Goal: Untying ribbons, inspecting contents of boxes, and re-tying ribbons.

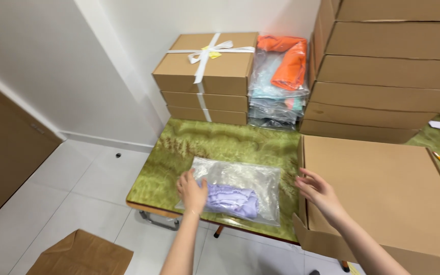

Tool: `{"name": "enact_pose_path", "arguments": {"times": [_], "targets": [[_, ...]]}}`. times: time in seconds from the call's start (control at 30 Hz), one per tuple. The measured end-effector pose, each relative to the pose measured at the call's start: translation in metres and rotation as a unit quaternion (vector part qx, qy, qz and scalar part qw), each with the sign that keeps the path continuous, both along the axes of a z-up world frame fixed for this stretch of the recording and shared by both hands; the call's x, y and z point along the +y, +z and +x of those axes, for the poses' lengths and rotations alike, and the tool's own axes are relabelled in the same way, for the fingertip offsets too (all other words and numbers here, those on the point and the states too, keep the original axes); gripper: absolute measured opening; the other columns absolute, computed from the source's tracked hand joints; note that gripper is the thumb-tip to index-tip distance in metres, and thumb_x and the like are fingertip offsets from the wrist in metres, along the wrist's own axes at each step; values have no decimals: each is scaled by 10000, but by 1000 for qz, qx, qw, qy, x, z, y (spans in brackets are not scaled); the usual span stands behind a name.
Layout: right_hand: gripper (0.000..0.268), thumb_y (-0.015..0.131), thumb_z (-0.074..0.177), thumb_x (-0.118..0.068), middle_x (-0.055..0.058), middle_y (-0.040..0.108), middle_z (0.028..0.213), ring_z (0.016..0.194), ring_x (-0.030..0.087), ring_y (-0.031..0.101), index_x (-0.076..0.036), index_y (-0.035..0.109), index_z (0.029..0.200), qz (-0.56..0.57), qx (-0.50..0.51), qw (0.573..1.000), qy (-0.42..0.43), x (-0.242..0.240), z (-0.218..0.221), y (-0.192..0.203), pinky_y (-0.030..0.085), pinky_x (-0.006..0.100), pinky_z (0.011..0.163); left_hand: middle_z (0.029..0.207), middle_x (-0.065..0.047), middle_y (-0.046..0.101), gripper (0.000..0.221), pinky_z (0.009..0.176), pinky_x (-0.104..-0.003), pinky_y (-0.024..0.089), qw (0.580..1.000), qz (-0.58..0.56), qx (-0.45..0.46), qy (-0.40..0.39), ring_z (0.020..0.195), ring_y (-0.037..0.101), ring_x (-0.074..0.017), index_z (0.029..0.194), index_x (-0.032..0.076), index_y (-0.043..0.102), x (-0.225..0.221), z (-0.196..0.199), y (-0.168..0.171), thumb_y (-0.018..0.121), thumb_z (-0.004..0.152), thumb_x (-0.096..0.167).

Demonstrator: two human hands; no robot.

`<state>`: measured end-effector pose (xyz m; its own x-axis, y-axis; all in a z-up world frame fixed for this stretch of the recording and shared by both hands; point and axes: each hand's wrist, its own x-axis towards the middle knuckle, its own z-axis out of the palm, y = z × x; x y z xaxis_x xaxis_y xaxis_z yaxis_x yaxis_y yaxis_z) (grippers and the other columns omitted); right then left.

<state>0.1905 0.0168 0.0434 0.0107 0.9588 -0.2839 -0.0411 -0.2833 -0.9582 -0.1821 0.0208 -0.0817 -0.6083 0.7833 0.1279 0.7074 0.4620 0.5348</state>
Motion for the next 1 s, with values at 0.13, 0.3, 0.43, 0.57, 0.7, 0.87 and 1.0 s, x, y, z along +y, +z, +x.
{"name": "enact_pose_path", "arguments": {"times": [0.13, 0.3, 0.43, 0.57, 0.7, 0.87, 1.0], "targets": [[497, 596, 961, -92, 365, 754, 1206, 1031, 444, 747, 65, 602, 1433, 13, 3, 999, -34, -26, 112, -39, 592, 507, 988, 1483, -164, 502, 407, 1191, -587, 366, 979, 46, -111, -163, 1445, 401, -386, 1367, 126, 619, -32, 105, 21, 650, 983, 255], [219, 590, 1155, 23, 281, 702, 1056, 798, 307, 662, 104, 638, 1354, 190, -151, 940, -240, -75, 258, -102, 565, 379, 750, 1391, -15, 630, 455, 1165, -343, 417, 907, 15, -306, -288, 1355, 566, -177, 1388, 174, 589, -58, 205, 2, 574, 1010, 426], [217, 709, 1125, -134, 85, 710, 1197, 1066, 167, 619, -57, 719, 1327, 123, -348, 854, -368, -108, 333, -114, 488, 338, 917, 1534, -20, 593, 598, 1198, -328, 422, 858, -74, -394, -322, 1423, 554, -148, 1496, 175, 509, -60, 250, 12, 576, 986, 480], [524, 708, 1037, -275, 205, 631, 1394, 1219, 294, 574, -28, 616, 1490, -16, -273, 893, -358, -114, 361, -137, 455, 453, 963, 1566, -10, 551, 720, 1219, -360, 385, 856, -164, -344, -350, 1453, 511, -183, 1510, 160, 511, -56, 268, 4, 595, 942, 594], [458, 565, 1071, -369, 54, 578, 1437, 1293, 203, 530, -132, 597, 1462, -121, -109, 919, -358, -111, 329, -110, 453, 471, 1074, 1520, -15, 607, 775, 1208, -353, 410, 872, -168, -322, -327, 1434, 543, -180, 1470, 123, 569, -56, 269, -18, 665, 889, 627], [517, 531, 1059, -409, 15, 482, 1591, 1416, 217, 438, -194, 543, 1528, -155, -98, 913, -366, -103, 330, -102, 403, 508, 1070, 1462, -23, 687, 600, 1169, -296, 468, 875, -104, -370, -293, 1377, 620, -143, 1321, 95, 726, -58, 274, -28, 741, 879, 500], [719, 450, 1169, -626, 224, 642, 1298, 1060, 341, 569, 41, 619, 1377, -85, -76, 925, -362, -102, 381, -144, 416, 457, 874, 1479, -48, 705, 565, 1229, -296, 434, 862, -75, -439, -243, 1427, 617, -158, 1339, 86, 751, -52, 268, 23, 694, 905, 444]]}}
